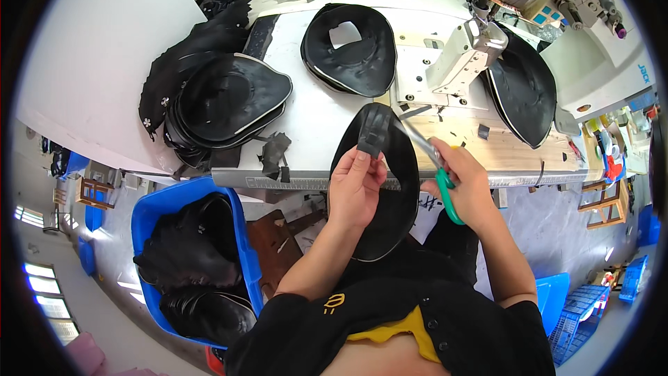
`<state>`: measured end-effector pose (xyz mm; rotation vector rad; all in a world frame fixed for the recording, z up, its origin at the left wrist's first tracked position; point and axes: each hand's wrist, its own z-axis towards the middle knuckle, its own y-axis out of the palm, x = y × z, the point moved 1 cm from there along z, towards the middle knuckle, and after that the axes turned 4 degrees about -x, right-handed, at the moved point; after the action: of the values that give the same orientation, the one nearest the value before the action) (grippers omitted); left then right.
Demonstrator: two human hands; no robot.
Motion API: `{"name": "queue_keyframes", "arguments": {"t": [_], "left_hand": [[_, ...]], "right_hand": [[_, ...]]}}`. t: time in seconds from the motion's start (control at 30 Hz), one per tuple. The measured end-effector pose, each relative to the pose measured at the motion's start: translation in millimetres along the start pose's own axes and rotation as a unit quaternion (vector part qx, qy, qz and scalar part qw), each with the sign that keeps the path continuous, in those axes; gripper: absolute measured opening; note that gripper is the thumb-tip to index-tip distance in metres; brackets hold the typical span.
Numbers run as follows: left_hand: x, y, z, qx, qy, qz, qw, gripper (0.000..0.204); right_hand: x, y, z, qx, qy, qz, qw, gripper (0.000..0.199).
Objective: The person uses green-handled scissors to trim excess black fabric from the edges of several semi-circular items. They pick up each item from a stack, cut along the perimeter, and place the finished piece back on the table.
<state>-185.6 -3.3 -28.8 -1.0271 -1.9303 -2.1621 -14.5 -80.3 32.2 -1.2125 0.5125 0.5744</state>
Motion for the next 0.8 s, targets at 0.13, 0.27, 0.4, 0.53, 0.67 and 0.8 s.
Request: {"name": "queue_keyframes", "arguments": {"t": [0.13,0.27,0.4,0.53,0.67,0.8], "left_hand": [[-6,8,1,0.0,-0.015,-0.023,1.0,0.014],[-11,14,1,0.014,-0.004,0.004,1.0,0.015],[-17,17,-5,-0.029,0.055,0.108,0.992,0.016],[-15,17,-4,-0.001,0.083,0.135,0.987,0.014],[-9,14,5,0.018,0.084,0.266,0.96,0.012],[-1,0,15,0.012,0.183,0.346,0.92,0.009]], "right_hand": [[1,-5,-12,0.05,-0.094,-0.223,0.969,0.06],[4,-5,-12,0.089,-0.122,-0.293,0.944,0.058],[2,-7,-4,0.087,-0.143,-0.282,0.945,0.055],[-5,-9,0,0.055,-0.138,-0.287,0.946,0.055],[5,-6,-3,0.044,-0.134,-0.306,0.941,0.054],[13,0,-4,0.03,-0.112,-0.302,0.946,0.052]]}}
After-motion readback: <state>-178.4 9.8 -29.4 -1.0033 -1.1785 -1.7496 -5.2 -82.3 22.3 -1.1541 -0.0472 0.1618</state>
